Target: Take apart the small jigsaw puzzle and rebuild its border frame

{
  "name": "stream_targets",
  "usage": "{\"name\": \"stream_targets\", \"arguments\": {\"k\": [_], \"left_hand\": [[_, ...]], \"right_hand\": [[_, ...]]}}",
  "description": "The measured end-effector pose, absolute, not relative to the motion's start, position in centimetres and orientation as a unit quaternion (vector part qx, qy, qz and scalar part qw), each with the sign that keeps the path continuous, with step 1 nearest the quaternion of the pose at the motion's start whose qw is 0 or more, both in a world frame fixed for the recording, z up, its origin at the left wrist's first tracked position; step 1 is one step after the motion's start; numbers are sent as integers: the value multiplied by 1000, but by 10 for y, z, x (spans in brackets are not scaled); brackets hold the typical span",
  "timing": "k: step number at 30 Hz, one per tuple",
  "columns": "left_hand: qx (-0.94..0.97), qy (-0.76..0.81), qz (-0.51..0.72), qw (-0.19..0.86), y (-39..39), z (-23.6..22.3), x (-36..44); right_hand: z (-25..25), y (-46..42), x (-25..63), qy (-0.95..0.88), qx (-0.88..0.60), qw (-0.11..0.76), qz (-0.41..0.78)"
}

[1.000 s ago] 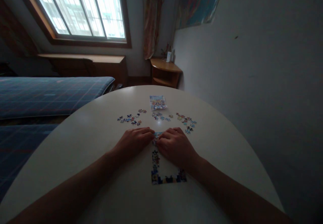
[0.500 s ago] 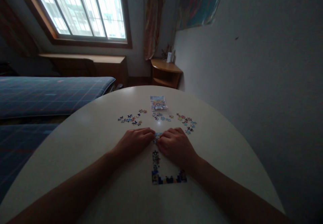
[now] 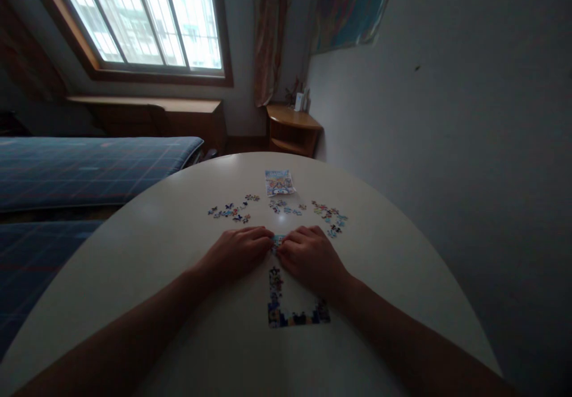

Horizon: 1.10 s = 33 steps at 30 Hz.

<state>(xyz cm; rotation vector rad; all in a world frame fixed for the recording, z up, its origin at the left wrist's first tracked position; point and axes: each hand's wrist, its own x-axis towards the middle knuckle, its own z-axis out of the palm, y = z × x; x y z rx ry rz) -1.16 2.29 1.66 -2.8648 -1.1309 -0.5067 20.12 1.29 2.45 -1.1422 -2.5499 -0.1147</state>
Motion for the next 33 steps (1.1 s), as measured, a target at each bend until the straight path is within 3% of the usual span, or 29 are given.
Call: {"name": "stream_targets", "arguments": {"k": [22,33], "left_hand": [[-916,-324,-228,-58,24,13,-18],[-902,-368,-193,-113,15,12,-22]], "right_hand": [[12,25,221,-903,-325,248,131],[16,26,230,-923,-280,219,149]]}}
